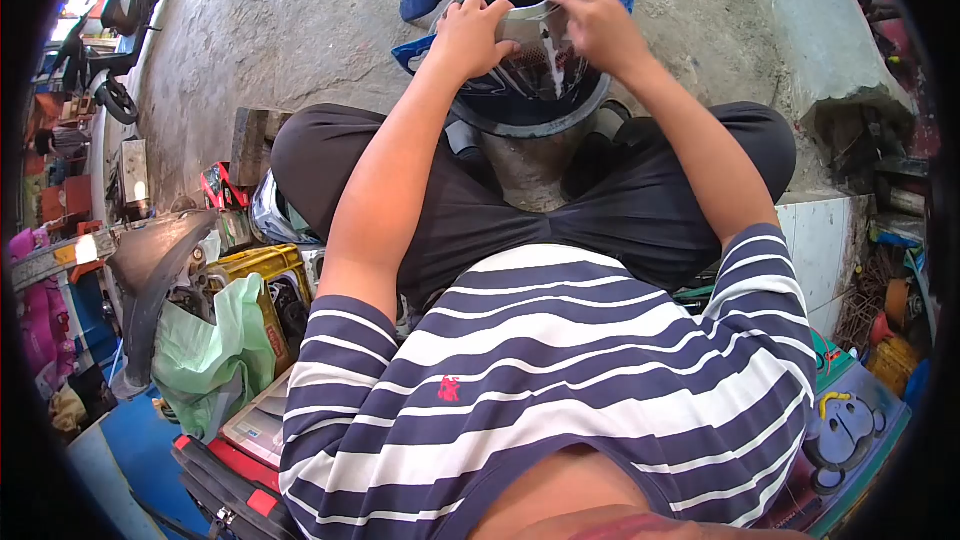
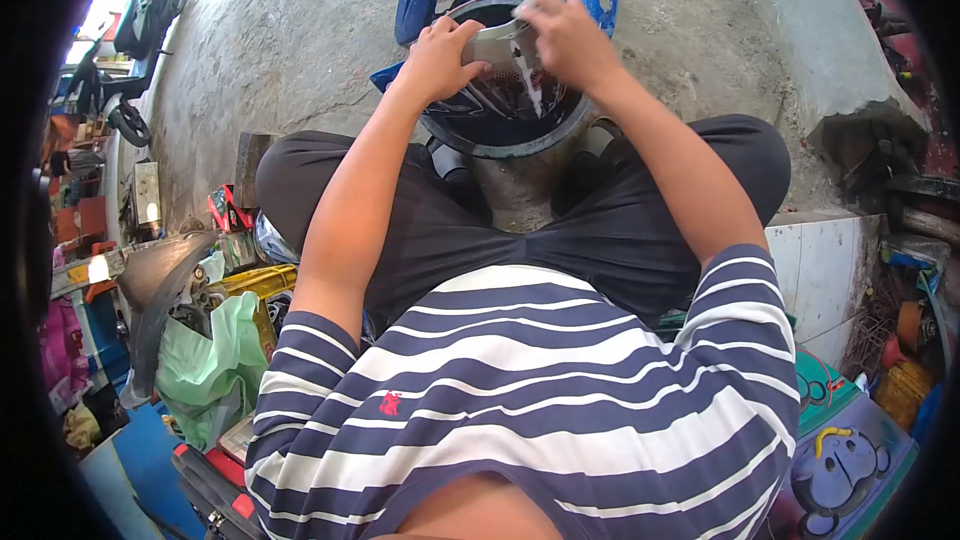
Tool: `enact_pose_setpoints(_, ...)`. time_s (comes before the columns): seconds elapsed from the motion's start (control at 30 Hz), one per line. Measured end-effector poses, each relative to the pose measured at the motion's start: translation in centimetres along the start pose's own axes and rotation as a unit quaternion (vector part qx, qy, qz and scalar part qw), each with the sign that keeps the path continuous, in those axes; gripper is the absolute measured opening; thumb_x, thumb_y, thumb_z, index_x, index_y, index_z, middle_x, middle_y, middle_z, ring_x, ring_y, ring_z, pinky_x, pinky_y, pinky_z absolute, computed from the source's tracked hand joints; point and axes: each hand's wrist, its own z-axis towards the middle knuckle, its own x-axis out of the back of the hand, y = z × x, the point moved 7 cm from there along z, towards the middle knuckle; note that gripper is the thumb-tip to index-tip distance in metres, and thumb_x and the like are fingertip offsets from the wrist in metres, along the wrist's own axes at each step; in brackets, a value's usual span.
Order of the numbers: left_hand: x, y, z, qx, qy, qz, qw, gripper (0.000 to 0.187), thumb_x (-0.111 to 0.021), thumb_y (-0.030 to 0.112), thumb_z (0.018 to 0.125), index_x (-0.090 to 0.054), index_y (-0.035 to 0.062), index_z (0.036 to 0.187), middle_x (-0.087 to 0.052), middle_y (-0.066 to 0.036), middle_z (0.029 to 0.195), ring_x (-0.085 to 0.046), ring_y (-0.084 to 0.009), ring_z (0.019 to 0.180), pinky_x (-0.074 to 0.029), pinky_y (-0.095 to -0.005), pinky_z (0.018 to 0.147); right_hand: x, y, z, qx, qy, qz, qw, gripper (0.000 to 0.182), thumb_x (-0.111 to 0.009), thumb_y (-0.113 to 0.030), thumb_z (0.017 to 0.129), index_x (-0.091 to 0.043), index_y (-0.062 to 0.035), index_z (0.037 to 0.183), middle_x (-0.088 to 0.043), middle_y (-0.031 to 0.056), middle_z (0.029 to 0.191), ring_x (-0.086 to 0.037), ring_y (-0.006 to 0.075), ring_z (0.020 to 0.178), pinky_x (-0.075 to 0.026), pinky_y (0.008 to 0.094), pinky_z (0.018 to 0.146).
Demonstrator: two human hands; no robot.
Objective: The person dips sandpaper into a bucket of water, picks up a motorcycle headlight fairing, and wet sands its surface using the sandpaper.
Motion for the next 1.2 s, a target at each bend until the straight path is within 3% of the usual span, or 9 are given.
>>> enact_pose_setpoints(0.1, -0.4, -0.1, 0.0, 0.0, -0.001, -0.004, 1.0, 0.062, -0.084, 0.042, 0.086, -0.06, 0.0256, 0.14, -0.06, -0.016, 0.134, -0.058, -0.0428, 0.126, -0.05, -0.0576, 0.104, 0.6, 3.7, 0.3, -0.096, 0.028, 0.006, 0.995, 0.043, -0.064, -0.002, 0.087, -0.072, -0.007, 0.129, -0.066, 0.0148, 0.131, -0.061, 0.039, 0.116, -0.051, 0.0442, 0.102)
enact_pose_setpoints(0.27, -0.5, -0.2, 0.0, 0.003, -0.002, -0.001, 1.0, 0.062, -0.084, 0.041, 0.086, -0.06, 0.0259, 0.141, -0.06, -0.016, 0.134, -0.058, -0.0428, 0.126, -0.05, -0.057, 0.105, -0.5, -2.1, -0.6, -0.023, -0.033, 0.03, 0.999, 0.042, -0.065, -0.003, 0.087, -0.071, -0.0057, 0.129, -0.065, 0.0141, 0.13, -0.061, 0.0384, 0.115, -0.052, 0.0445, 0.102)
enact_pose_setpoints(0.4, -0.2, -0.1, 0.0, 0.003, 0.002, 0.001, 1.0, 0.062, -0.084, 0.041, 0.086, -0.06, 0.0266, 0.141, -0.06, -0.016, 0.133, -0.058, -0.0429, 0.126, -0.049, -0.0571, 0.105, -0.4, -1.6, -0.2, 0.002, -0.013, 0.006, 1.0, 0.044, -0.065, -0.003, 0.087, -0.069, -0.0055, 0.13, -0.065, 0.0151, 0.129, -0.061, 0.0389, 0.115, -0.052, 0.0446, 0.101)
enact_pose_setpoints(0.5, -0.2, -0.1, 0.0, -0.001, 0.002, -0.006, 1.0, 0.062, -0.084, 0.041, 0.086, -0.06, 0.0269, 0.141, -0.06, -0.016, 0.133, -0.058, -0.043, 0.127, -0.049, -0.0567, 0.105, 0.4, 2.6, 0.3, -0.101, 0.023, 0.004, 0.995, 0.042, -0.064, -0.003, 0.087, -0.07, -0.0046, 0.129, -0.065, 0.0171, 0.127, -0.062, 0.04, 0.114, -0.052, 0.0459, 0.1)
enact_pose_setpoints(0.67, -0.3, -0.1, -0.1, 0.005, -0.003, -0.004, 1.0, 0.061, -0.084, 0.042, 0.087, -0.06, 0.0267, 0.141, -0.06, -0.016, 0.133, -0.058, -0.0428, 0.126, -0.049, -0.0561, 0.105, -0.5, -2.6, -0.5, 0.009, 0.012, 0.028, 0.999, 0.047, -0.065, -0.002, 0.086, -0.068, -0.0056, 0.132, -0.065, 0.0186, 0.127, -0.062, 0.0408, 0.114, -0.052, 0.0465, 0.1)
enact_pose_setpoints(0.8, -0.2, -0.1, -0.2, -0.007, 0.014, -0.009, 1.0, 0.061, -0.084, 0.042, 0.086, -0.06, 0.0257, 0.14, -0.06, -0.016, 0.133, -0.058, -0.0431, 0.126, -0.05, -0.0558, 0.105, -0.4, -2.0, -0.4, 0.024, 0.008, 0.02, 0.999, 0.048, -0.066, -0.002, 0.086, -0.067, -0.005, 0.134, -0.064, 0.0188, 0.131, -0.062, 0.0409, 0.115, -0.052, 0.046, 0.1)
enact_pose_setpoints(0.9, -0.2, 0.0, -0.1, -0.006, 0.011, -0.009, 1.0, 0.062, -0.084, 0.042, 0.086, -0.06, 0.0251, 0.14, -0.06, -0.016, 0.133, -0.058, -0.0434, 0.125, -0.05, -0.0558, 0.105, 0.3, 3.3, 0.0, -0.085, 0.044, -0.008, 0.995, 0.049, -0.066, -0.002, 0.087, -0.066, -0.0058, 0.136, -0.063, 0.0192, 0.132, -0.062, 0.041, 0.114, -0.053, 0.0452, 0.099)
enact_pose_setpoints(1.07, -0.3, -0.2, 0.0, 0.0, 0.001, -0.006, 1.0, 0.061, -0.084, 0.041, 0.086, -0.06, 0.0244, 0.14, -0.06, -0.016, 0.133, -0.058, -0.0442, 0.126, -0.05, -0.0561, 0.104, -1.7, -1.4, -1.4, -0.013, 0.031, -0.034, 0.999, 0.049, -0.066, -0.004, 0.089, -0.065, 0.0, 0.137, -0.061, 0.021, 0.135, -0.062, 0.0391, 0.119, -0.052, 0.0465, 0.101)
enact_pose_setpoints(1.2, 0.5, 0.6, -0.3, 0.001, 0.011, -0.002, 1.0, 0.063, -0.085, 0.036, 0.086, -0.06, 0.0218, 0.142, -0.06, -0.019, 0.132, -0.058, -0.045, 0.123, -0.051, -0.0525, 0.104, -1.1, -1.7, -1.2, 0.009, 0.015, -0.002, 1.0, 0.046, -0.065, -0.005, 0.09, -0.068, -0.0025, 0.135, -0.061, 0.0213, 0.135, -0.06, 0.0394, 0.123, -0.052, 0.0458, 0.102)
